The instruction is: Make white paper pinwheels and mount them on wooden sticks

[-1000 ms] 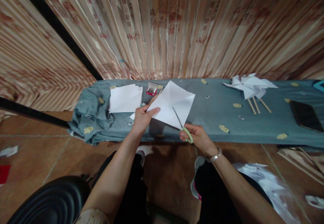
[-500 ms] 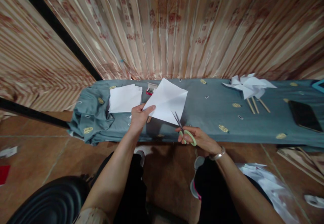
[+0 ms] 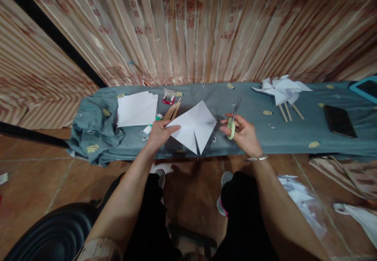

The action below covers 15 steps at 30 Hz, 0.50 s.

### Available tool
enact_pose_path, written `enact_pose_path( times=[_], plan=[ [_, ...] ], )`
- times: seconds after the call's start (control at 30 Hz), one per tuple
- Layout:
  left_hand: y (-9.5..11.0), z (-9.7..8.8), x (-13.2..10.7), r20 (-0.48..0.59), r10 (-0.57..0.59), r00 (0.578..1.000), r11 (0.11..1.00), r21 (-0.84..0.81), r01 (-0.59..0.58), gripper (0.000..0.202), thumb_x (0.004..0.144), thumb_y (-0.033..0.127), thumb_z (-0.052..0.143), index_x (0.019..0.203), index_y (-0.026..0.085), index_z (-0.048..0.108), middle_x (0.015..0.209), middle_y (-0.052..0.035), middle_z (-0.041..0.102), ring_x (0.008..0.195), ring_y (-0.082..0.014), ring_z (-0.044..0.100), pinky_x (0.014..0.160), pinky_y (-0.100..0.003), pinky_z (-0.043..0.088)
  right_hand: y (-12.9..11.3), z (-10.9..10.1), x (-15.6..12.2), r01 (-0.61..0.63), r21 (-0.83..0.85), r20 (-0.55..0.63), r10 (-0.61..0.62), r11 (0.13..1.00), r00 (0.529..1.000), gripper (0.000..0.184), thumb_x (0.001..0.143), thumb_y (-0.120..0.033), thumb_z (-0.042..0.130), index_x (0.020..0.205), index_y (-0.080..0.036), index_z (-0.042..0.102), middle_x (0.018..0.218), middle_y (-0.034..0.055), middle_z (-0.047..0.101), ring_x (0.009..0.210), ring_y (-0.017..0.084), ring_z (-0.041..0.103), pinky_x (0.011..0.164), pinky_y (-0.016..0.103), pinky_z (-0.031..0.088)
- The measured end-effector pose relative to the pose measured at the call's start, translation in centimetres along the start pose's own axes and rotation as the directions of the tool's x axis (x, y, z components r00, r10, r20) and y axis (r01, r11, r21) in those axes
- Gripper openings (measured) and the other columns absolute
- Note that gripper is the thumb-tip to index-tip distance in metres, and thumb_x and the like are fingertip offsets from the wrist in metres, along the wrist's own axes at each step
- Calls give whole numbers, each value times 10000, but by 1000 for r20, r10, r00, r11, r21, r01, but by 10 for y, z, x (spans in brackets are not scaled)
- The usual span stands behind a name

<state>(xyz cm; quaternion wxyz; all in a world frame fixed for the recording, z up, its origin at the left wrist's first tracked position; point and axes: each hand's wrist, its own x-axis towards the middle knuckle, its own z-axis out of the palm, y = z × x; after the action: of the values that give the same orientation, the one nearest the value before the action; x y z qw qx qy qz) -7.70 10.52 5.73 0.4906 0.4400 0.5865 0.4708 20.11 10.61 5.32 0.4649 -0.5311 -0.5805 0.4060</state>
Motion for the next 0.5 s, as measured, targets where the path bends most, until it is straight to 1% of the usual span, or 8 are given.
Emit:
enact_pose_path(
  times=[0.07,0.13,0.2,0.27,0.33,0.37,0.43,0.5],
  plan=[
    [-2,5,-1,64,-13,998,999,48,10,279,471,350,822,629,139,729,562,-4,638,491,-132,531,494,-244,401,0,5,0,50,-111,46,-45,993,998,592,640,-452,788,1152,-225,595,1008,57,717,868,198,655,793,338,508],
    [-4,9,-2,112,-14,994,995,102,3,242,482,335,814,599,146,720,551,-4,636,491,-133,529,471,-232,385,1,8,-1,91,-231,86,-72,969,994,546,670,-416,772,1155,-226,612,986,48,718,840,192,655,780,320,501],
    [-4,12,-3,141,-12,990,990,138,-8,227,492,332,815,575,147,712,534,-4,629,486,-130,522,453,-225,365,1,8,-1,115,-334,115,-80,936,990,472,701,-398,744,1124,-214,644,878,32,714,730,171,630,707,294,484],
    [-3,14,-3,141,-12,990,993,118,-5,256,495,348,826,604,141,721,553,-11,644,496,-133,534,468,-228,378,2,8,-1,116,-387,128,-71,915,989,430,719,-401,719,1093,-197,663,751,10,682,623,143,569,631,274,448],
    [-1,15,-2,93,11,996,1000,23,-13,330,509,397,831,680,131,736,622,-31,680,539,-142,570,529,-243,432,4,8,1,97,-363,119,-58,927,991,423,711,-422,711,1056,-181,668,663,-15,630,571,121,513,601,262,423],
    [1,16,-1,53,32,998,998,-48,-29,379,524,433,824,736,130,740,676,-46,699,578,-149,595,571,-253,460,6,8,3,77,-325,93,-49,943,994,433,697,-439,715,1036,-176,665,636,-26,606,560,115,496,598,259,419],
    [4,18,0,-33,78,996,977,-197,-83,485,565,511,790,879,146,730,833,-78,727,699,-170,648,657,-271,501,10,9,8,15,-215,1,-15,976,1000,469,656,-480,726,1001,-172,651,601,-43,568,549,112,480,596,260,417],
    [5,22,1,-89,108,990,940,-314,-131,584,593,567,753,1027,182,688,1043,-104,710,885,-198,670,740,-285,517,12,11,13,-48,-83,-104,39,995,994,524,608,-520,738,990,-179,626,589,-51,554,548,117,481,592,265,416]
  ],
)
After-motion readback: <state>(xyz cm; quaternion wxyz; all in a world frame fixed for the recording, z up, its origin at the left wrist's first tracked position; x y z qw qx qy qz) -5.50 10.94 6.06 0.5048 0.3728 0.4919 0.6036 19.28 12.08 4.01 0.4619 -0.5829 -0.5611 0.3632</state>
